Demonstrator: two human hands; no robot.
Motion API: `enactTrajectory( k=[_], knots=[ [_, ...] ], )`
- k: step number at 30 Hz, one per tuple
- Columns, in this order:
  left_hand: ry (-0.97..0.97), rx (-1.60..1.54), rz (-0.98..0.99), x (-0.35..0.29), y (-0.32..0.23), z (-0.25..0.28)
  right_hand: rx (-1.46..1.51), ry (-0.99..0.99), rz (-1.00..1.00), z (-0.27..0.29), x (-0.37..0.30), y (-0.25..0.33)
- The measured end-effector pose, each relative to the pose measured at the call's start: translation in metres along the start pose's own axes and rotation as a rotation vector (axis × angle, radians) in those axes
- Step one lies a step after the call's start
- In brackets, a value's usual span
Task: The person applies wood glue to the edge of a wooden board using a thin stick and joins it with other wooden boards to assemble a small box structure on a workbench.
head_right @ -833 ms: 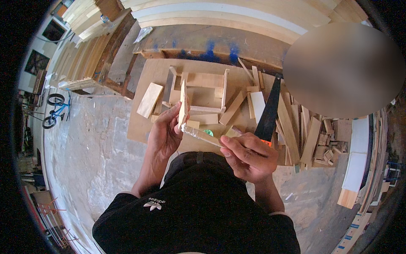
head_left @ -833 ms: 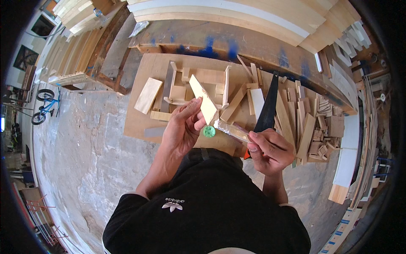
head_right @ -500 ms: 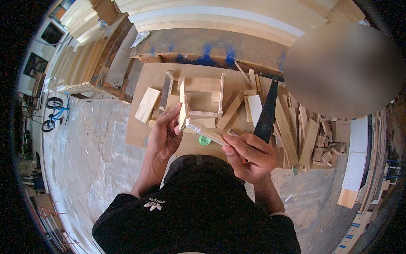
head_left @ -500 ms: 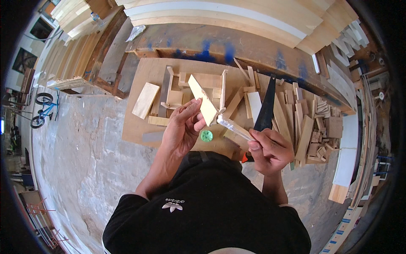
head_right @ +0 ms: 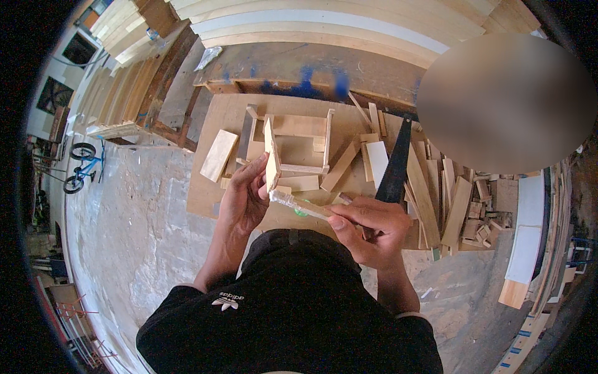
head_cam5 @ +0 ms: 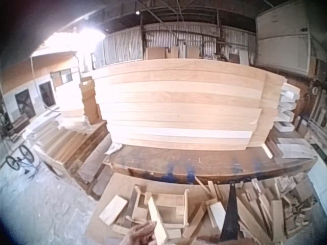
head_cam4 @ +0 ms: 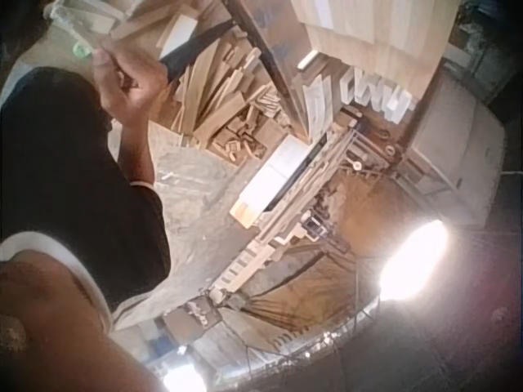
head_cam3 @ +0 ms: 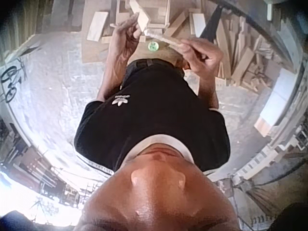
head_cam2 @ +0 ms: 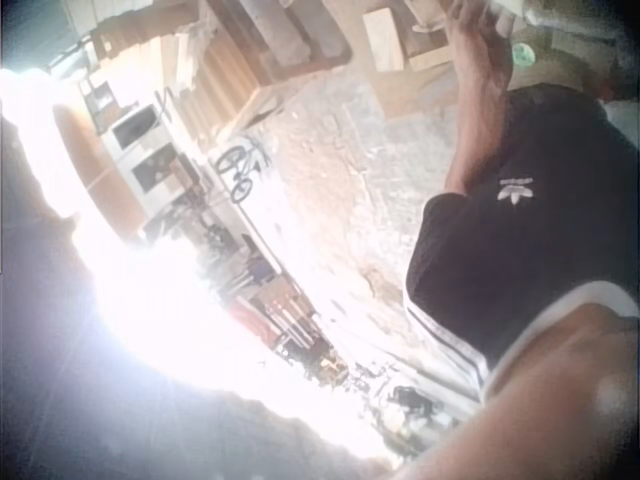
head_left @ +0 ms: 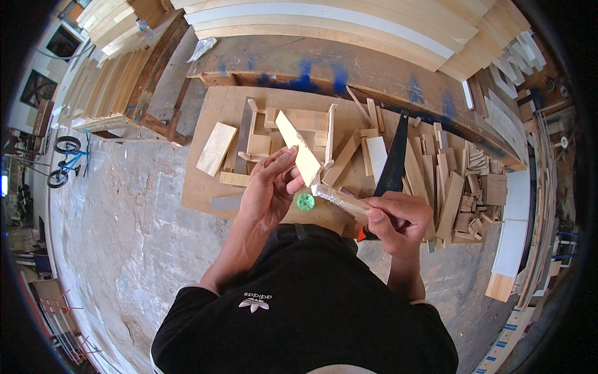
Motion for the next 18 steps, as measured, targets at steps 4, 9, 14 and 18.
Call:
enactTrajectory(
  k=[4, 9, 14, 18],
  knots=[
    [0.017, -0.015, 0.009, 0.002, 0.002, -0.001, 0.015, -0.026, -0.033, 0.002, -0.001, -0.003],
    [-0.010, -0.009, 0.006, 0.000, 0.003, -0.002, -0.160, -0.127, 0.044, 0.009, 0.002, 0.012],
    [0.034, -0.021, 0.028, 0.000, 0.003, -0.002, -0.295, -0.137, 0.192, 0.004, 0.001, 0.024],
    [0.001, -0.025, 0.033, -0.002, 0.004, -0.005, -0.320, -0.098, 0.296, -0.004, 0.000, 0.031]
  ],
)
Point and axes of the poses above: each hand's wrist, its own x-axis towards the middle knuckle, its own z-axis out of the back of the hand, y = z × x, the point moved 10 cm from there along x, towards the middle knuckle, and after that the axes turned 14 degrees about -x, right-handed, at the moved point
